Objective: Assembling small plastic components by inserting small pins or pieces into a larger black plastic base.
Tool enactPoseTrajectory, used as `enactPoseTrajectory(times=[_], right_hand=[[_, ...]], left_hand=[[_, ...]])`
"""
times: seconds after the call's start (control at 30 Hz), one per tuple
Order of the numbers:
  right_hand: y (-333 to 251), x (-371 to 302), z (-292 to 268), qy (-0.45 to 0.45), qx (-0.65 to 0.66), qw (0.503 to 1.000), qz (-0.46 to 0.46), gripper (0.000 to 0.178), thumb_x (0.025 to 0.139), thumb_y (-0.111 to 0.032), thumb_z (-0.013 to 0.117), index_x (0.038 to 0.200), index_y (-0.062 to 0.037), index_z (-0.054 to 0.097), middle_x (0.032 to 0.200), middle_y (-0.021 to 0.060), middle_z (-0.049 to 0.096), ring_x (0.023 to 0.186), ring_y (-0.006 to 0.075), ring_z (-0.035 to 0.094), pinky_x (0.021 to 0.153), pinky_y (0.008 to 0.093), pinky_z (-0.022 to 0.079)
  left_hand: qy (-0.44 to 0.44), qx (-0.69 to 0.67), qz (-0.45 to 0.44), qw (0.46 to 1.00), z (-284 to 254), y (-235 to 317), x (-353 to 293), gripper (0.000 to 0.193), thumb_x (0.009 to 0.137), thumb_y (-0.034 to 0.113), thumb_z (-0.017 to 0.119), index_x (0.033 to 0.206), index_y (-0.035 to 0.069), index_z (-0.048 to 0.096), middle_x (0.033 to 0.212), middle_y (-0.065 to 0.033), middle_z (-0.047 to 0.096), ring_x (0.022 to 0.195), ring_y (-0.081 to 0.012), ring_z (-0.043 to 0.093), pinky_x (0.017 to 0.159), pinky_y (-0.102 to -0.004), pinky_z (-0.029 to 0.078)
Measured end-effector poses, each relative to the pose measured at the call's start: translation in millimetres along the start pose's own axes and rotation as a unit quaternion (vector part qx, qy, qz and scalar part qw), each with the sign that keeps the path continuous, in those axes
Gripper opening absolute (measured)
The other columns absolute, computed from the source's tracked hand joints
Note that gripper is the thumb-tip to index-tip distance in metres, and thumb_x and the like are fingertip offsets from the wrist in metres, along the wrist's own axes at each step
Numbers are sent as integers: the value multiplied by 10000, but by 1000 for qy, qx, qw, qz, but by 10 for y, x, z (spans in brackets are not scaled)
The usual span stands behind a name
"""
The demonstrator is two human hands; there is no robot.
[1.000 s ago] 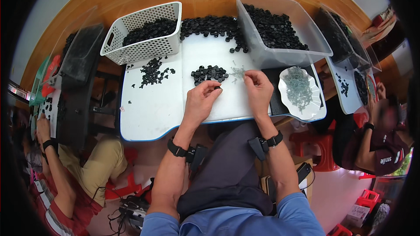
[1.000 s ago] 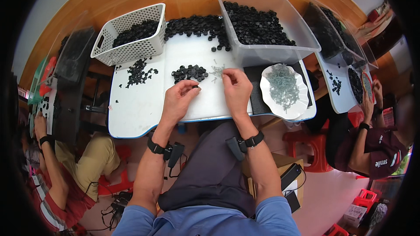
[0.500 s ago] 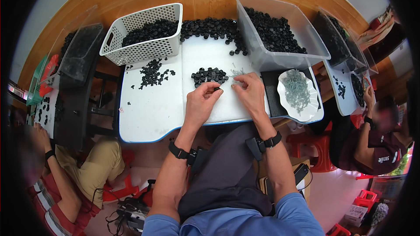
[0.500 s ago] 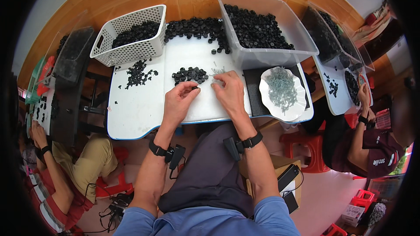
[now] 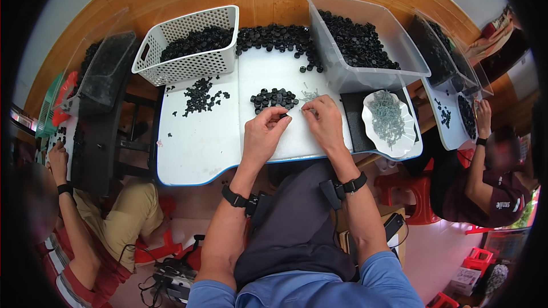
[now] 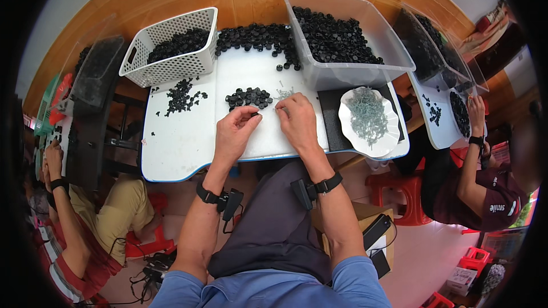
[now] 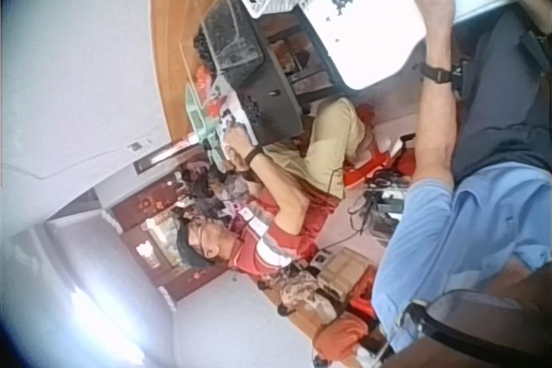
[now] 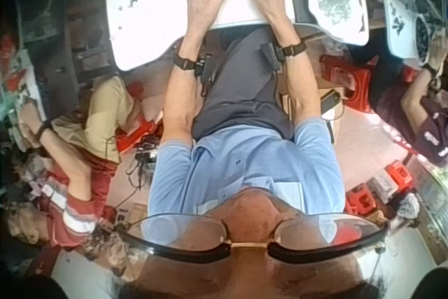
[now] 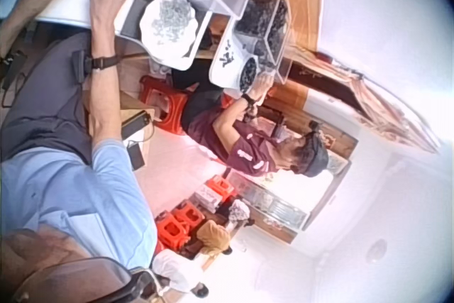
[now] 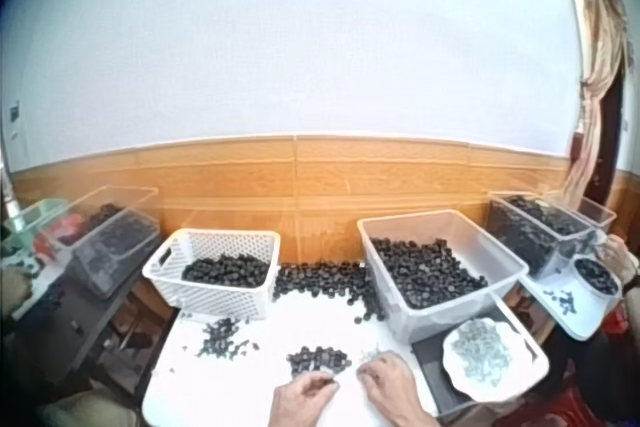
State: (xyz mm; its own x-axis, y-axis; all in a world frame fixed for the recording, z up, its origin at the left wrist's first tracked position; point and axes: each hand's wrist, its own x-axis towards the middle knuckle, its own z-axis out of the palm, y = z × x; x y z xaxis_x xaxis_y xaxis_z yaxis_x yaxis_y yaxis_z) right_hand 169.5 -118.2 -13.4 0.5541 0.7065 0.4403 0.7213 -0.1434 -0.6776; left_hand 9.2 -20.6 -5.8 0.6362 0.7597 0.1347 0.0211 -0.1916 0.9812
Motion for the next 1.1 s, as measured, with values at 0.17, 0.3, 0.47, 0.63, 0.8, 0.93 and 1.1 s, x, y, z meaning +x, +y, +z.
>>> enactPoseTrajectory(times=[0.17, 0.3, 0.47, 0.63, 0.8, 0.93, 1.1], right_hand=[[-161, 53, 67, 18, -43, 995, -86, 61, 810, -31, 742, 847, -25, 693, 893, 138, 619, 875, 362, 617, 791, 464, 486], [-153, 1, 11, 40, -23, 988, -147, 104, 818, 0, 707, 877, -10, 621, 889, 169, 593, 869, 398, 600, 775, 492, 474], [-133, -111, -49, 89, 35, 990, -104, 132, 905, 72, 625, 1018, 7, 642, 925, 189, 648, 862, 403, 653, 751, 445, 520], [-119, -88, -82, 80, 58, 993, -67, 166, 922, 47, 622, 1069, -1, 682, 944, 192, 675, 878, 390, 674, 768, 433, 530], [-88, -47, -12, 67, 90, 994, -15, 141, 919, 14, 642, 1049, 3, 696, 946, 207, 709, 858, 367, 703, 765, 413, 545], [-65, -32, -17, 75, 123, 989, 28, 143, 921, -18, 668, 1060, 0, 695, 882, 199, 725, 796, 342, 723, 723, 389, 551], [-49, -48, -21, 89, 131, 986, 50, 129, 926, -44, 687, 1050, -6, 694, 830, 182, 728, 753, 319, 730, 696, 374, 549]], left_hand=[[18, -10, 7, 1000, -89, -55, 7, 207, 942, 96, 768, 1119, -7, 733, 1004, -55, 765, 897, -92, 695, 833, -253, 565], [23, 29, 30, 999, -22, -84, -43, 205, 929, 118, 780, 1099, 14, 736, 971, -62, 768, 873, -104, 696, 819, -266, 567], [-12, 25, 24, 999, 40, -54, -94, 225, 932, 119, 784, 1130, 19, 743, 970, -74, 779, 890, -103, 720, 813, -259, 578], [-31, 46, 41, 998, -276, 66, 69, 225, 934, 135, 775, 1129, 27, 749, 978, -70, 785, 886, -109, 722, 819, -272, 579], [79, 97, 167, 978, -1000, 620, 894, 316, 939, 151, 746, 1223, 20, 700, 1105, -127, 761, 978, -186, 726, 862, -324, 563], [159, 260, 258, 917, -1152, 828, 1166, 390, 895, 134, 773, 1248, -3, 680, 1211, -183, 702, 1075, -292, 695, 863, -364, 559], [20, 295, 110, 949, -913, 395, 558, 300, 854, 148, 807, 1107, 3, 739, 912, -101, 709, 807, -197, 656, 724, -334, 529]])
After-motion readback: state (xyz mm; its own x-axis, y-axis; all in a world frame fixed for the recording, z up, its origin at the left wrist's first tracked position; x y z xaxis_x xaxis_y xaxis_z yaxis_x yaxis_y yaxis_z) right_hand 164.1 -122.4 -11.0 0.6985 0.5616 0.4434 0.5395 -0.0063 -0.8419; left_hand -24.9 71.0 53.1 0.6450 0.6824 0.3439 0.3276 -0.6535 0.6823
